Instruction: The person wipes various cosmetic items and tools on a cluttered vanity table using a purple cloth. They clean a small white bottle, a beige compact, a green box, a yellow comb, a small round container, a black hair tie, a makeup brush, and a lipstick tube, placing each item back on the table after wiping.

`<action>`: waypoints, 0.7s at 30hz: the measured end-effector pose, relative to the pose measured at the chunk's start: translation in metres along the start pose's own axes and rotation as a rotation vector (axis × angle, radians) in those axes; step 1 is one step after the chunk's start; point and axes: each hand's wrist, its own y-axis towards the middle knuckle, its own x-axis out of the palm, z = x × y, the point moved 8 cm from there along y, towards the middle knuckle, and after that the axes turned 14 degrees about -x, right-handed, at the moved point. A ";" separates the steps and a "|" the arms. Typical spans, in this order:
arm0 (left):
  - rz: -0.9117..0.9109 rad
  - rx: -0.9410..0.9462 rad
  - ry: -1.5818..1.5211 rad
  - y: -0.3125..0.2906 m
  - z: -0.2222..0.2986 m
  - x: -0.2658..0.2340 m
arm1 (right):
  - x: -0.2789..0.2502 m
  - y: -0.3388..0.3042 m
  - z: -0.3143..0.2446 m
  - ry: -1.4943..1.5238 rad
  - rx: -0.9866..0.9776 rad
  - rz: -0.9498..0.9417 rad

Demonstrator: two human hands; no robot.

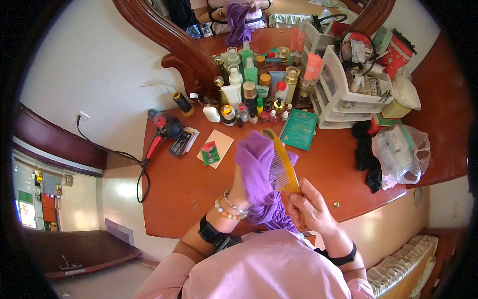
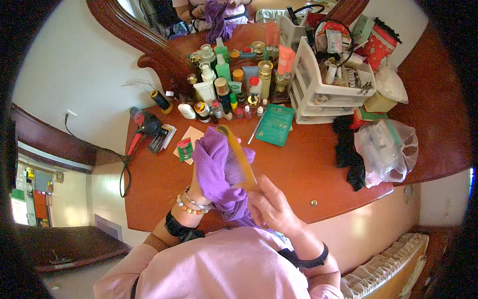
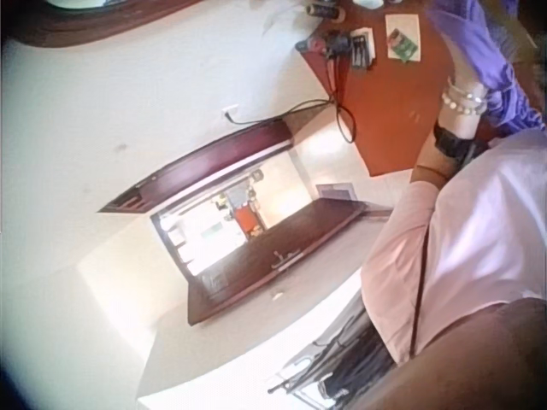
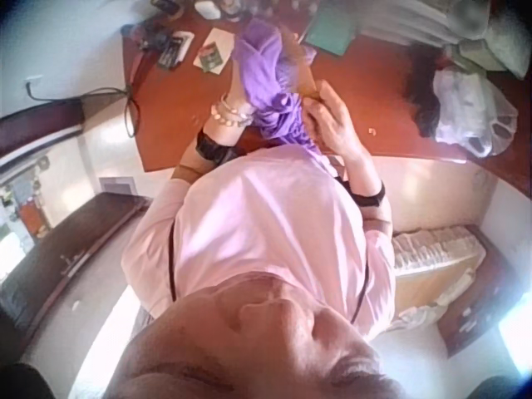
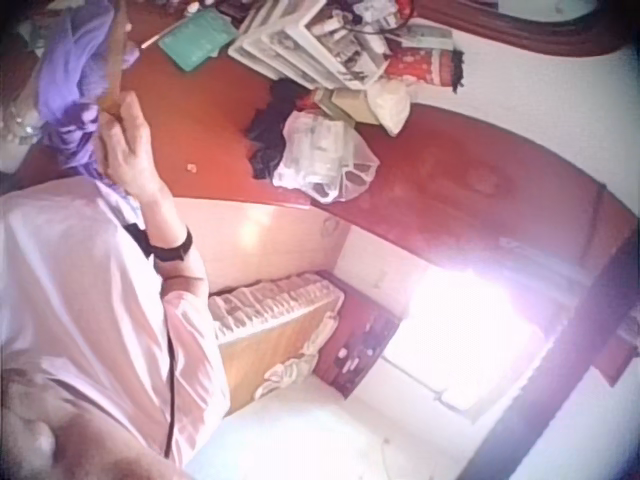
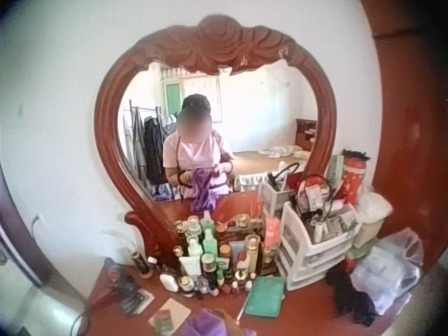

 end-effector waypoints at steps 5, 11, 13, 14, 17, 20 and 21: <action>-0.008 -0.114 -0.133 -0.013 -0.025 0.014 | -0.002 -0.001 0.004 0.167 0.009 0.020; 0.252 0.156 0.446 -0.020 -0.009 -0.020 | -0.001 0.003 -0.006 0.131 -0.016 -0.027; 0.274 0.306 0.644 -0.015 0.018 -0.037 | 0.000 0.003 -0.013 0.130 -0.031 -0.044; 0.312 0.263 0.606 -0.014 0.024 -0.042 | 0.000 0.003 -0.012 0.124 -0.035 -0.038; 0.366 0.092 0.378 -0.012 0.030 -0.050 | 0.002 0.006 -0.009 0.107 -0.030 -0.025; 0.215 -0.222 -0.338 -0.026 -0.035 -0.015 | 0.013 0.015 -0.005 0.077 -0.027 -0.025; 0.138 -0.334 -0.619 -0.034 -0.062 0.006 | 0.018 0.018 -0.003 0.063 -0.026 -0.028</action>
